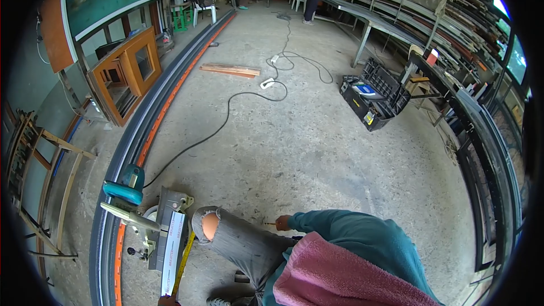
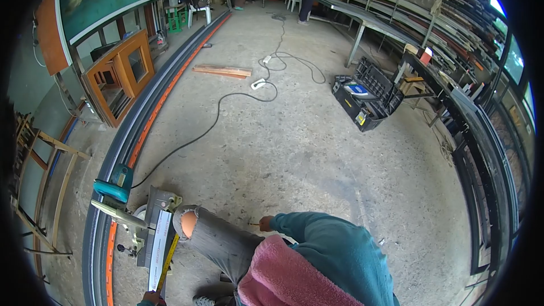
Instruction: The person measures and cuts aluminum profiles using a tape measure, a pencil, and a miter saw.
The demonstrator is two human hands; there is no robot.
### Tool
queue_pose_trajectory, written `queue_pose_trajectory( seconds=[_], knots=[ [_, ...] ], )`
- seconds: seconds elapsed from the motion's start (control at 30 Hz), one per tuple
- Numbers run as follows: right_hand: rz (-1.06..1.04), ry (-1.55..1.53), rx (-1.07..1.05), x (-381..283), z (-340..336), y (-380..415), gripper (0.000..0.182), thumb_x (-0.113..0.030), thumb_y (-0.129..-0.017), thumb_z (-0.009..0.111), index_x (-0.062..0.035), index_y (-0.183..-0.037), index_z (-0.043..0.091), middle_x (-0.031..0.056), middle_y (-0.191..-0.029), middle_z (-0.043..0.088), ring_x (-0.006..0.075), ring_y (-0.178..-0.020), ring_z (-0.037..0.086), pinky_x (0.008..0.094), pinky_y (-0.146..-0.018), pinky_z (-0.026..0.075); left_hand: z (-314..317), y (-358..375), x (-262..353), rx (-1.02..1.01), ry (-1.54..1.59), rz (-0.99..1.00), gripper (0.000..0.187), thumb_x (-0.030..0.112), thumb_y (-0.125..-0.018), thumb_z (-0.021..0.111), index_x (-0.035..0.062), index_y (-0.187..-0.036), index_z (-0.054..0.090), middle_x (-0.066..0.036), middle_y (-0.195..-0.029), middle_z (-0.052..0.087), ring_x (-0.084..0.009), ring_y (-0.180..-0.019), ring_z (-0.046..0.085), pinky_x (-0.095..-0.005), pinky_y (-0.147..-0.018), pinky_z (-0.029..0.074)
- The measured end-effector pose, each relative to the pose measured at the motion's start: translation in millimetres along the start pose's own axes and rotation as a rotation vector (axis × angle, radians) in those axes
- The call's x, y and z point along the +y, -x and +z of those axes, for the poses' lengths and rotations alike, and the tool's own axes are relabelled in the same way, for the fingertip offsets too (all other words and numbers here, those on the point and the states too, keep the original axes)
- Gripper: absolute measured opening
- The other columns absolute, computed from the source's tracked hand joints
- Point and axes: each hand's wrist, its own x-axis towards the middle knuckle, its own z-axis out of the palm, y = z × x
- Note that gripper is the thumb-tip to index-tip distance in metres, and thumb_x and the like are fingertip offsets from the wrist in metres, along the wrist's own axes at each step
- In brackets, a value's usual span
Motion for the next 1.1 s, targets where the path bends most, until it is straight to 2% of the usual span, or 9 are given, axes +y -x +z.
queue_pose_trajectory(
  seconds=[0.2,0.27,0.33,0.37,0.4,0.47,0.73,0.87,1.1],
  knots=[
    [0.020,-0.030,-0.016,5.1,9.4,-1.1,0.031,-0.035,-0.080,0.054,-0.0088,-0.093,0.065,0.0137,-0.088,0.064,0.0282,-0.082,0.060,0.0422,-0.073,0.046,-1.0,1.3,-25.0,-0.164,0.116,0.094,0.011,0.004,-0.083,0.051,0.0044,-0.077,0.061,-0.011,-0.063,0.063,-0.0229,-0.055,0.062,-0.0365,-0.044,0.050],
    [0.026,-0.003,-0.009,3.5,13.6,-3.4,0.031,-0.035,-0.079,0.055,-0.0087,-0.093,0.065,0.0139,-0.088,0.064,0.0283,-0.081,0.060,0.0423,-0.073,0.046,-5.5,-1.8,-28.0,-0.156,0.114,0.069,0.012,0.004,-0.081,0.054,0.0042,-0.072,0.061,-0.012,-0.066,0.065,-0.0248,-0.059,0.066,-0.0374,-0.048,0.054],
    [0.033,0.024,-0.003,3.5,15.1,-4.4,0.031,-0.035,-0.079,0.055,-0.0086,-0.093,0.065,0.0140,-0.088,0.064,0.0284,-0.081,0.060,0.0424,-0.073,0.046,-8.2,-6.8,-32.3,-0.128,-0.622,0.749,0.011,0.002,-0.079,0.056,0.0014,-0.070,0.061,-0.013,-0.065,0.065,-0.0244,-0.055,0.064,-0.0370,-0.047,0.053],
    [0.036,0.012,-0.018,3.3,15.0,-3.7,0.031,-0.034,-0.078,0.055,-0.0090,-0.093,0.066,0.0140,-0.088,0.065,0.0283,-0.081,0.061,0.0422,-0.073,0.047,2.6,-22.0,-45.6,-0.141,-0.137,0.341,0.009,0.004,-0.077,0.060,-0.0002,-0.070,0.061,-0.014,-0.063,0.063,-0.0256,-0.054,0.063,-0.0385,-0.046,0.053],
    [0.038,-0.001,-0.033,2.5,15.1,-3.4,0.031,-0.034,-0.078,0.056,-0.0094,-0.094,0.066,0.0140,-0.088,0.065,0.0283,-0.081,0.061,0.0421,-0.073,0.047,0.1,-18.2,-44.6,-0.104,-0.014,0.153,0.010,0.007,-0.078,0.060,-0.0004,-0.071,0.062,-0.014,-0.064,0.063,-0.0254,-0.054,0.063,-0.0382,-0.047,0.052],
    [0.031,0.001,-0.014,1.7,15.3,0.0,0.030,-0.034,-0.078,0.056,-0.0103,-0.093,0.066,0.0134,-0.087,0.065,0.0280,-0.080,0.061,0.0418,-0.072,0.047,-2.9,-18.1,-36.1,-0.049,-0.036,0.049,0.015,0.012,-0.080,0.060,-0.0009,-0.074,0.063,-0.014,-0.066,0.064,-0.0248,-0.056,0.064,-0.0375,-0.050,0.052],
    [-0.018,-0.042,0.029,-1.9,2.8,3.5,0.025,-0.033,-0.079,0.057,-0.0121,-0.089,0.067,0.0113,-0.083,0.065,0.0262,-0.079,0.061,0.0412,-0.070,0.047,-8.0,0.1,-10.3,0.060,-0.087,-0.094,0.038,0.034,-0.087,0.060,-0.0030,-0.085,0.067,-0.012,-0.074,0.067,-0.0225,-0.064,0.064,-0.0350,-0.058,0.048],
    [0.039,-0.096,0.009,-5.4,-1.8,12.7,0.027,-0.033,-0.077,0.058,-0.0106,-0.090,0.068,0.0115,-0.085,0.066,0.0264,-0.080,0.062,0.0410,-0.070,0.047,-13.2,22.3,16.0,0.076,-0.096,-0.118,0.038,0.035,-0.089,0.058,-0.0015,-0.083,0.067,-0.010,-0.071,0.066,-0.0210,-0.063,0.063,-0.0341,-0.056,0.047],
    [0.040,-0.038,-0.017,2.6,4.1,5.3,0.033,-0.033,-0.074,0.059,-0.0086,-0.094,0.068,0.0136,-0.089,0.066,0.0286,-0.084,0.063,0.0408,-0.074,0.048,-5.6,1.1,2.0,0.079,-0.090,-0.104,0.034,0.034,-0.087,0.058,0.0013,-0.086,0.067,-0.012,-0.074,0.067,-0.0250,-0.067,0.065,-0.0375,-0.060,0.050]
  ],
)
